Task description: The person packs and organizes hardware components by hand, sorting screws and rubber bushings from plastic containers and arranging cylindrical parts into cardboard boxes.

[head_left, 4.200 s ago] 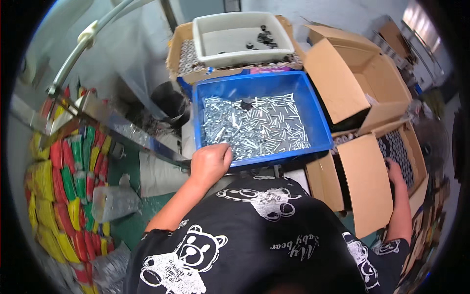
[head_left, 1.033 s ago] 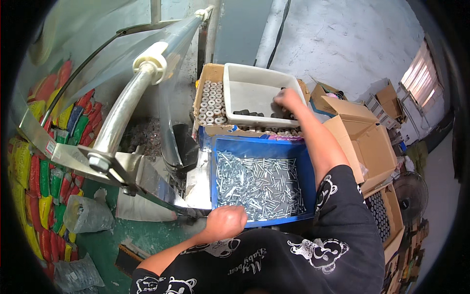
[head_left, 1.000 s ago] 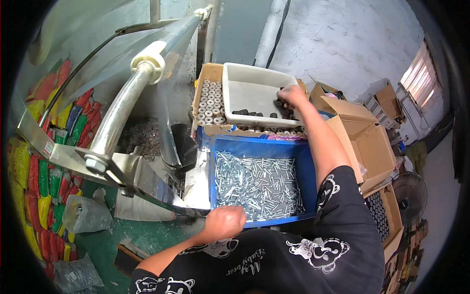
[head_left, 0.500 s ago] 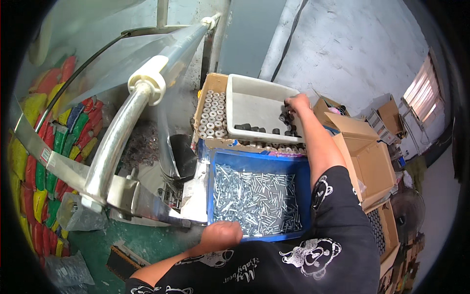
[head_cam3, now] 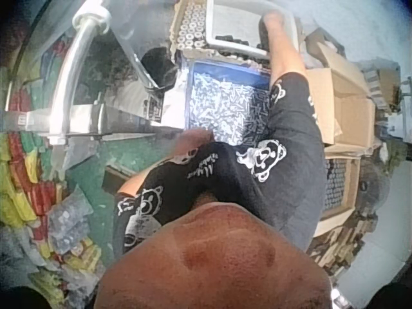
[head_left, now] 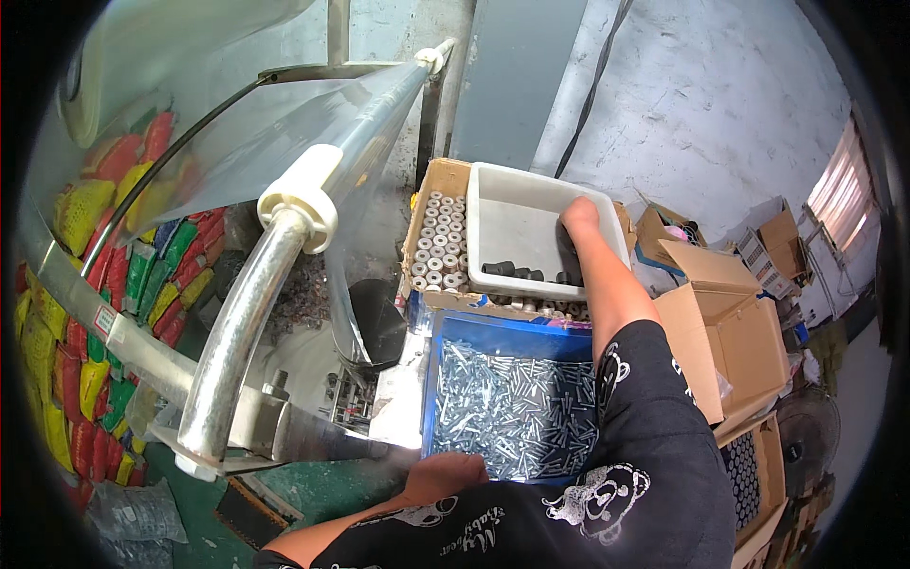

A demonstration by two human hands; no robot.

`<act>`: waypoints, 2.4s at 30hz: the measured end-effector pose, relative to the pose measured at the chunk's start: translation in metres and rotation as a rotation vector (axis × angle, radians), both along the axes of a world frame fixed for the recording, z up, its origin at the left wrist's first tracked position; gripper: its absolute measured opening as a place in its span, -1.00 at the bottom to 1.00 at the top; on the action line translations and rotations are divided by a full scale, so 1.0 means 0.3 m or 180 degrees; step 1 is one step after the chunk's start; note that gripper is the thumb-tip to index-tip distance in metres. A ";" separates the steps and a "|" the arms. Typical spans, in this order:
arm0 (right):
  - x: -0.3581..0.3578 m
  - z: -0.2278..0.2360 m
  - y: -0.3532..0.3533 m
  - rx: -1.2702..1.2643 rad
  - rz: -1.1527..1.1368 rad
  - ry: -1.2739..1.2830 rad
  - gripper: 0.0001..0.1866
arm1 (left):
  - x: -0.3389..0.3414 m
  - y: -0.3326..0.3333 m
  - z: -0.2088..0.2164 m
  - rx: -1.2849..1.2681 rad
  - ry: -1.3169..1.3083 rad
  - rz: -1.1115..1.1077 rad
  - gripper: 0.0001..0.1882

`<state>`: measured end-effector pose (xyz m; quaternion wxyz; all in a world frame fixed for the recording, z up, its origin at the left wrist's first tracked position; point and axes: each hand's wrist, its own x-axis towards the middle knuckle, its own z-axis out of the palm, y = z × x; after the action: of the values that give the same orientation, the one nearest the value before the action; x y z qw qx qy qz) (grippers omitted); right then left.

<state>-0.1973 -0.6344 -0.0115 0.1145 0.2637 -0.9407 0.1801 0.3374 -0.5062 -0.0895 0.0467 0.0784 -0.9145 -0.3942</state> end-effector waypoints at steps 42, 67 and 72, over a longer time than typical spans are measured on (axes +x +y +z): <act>1.060 -0.056 0.472 -0.0481 0.3360 -0.2706 -0.78 | 0.055 0.039 0.056 -0.1049 0.0531 0.1032 -0.81; 0.694 -0.435 0.862 0.1528 0.3481 -0.0807 -0.66 | 0.003 0.098 0.111 -0.1553 0.0129 0.1296 -0.76; 0.658 -0.426 0.853 0.1373 0.3534 -0.0984 -0.77 | 0.003 0.097 0.104 -0.1681 0.0206 0.1243 -0.78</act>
<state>0.0001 -0.3786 -0.1393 -0.1901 0.7023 -0.6839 0.0546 0.3382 -0.4770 -0.0584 0.1692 0.2249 -0.9508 -0.1294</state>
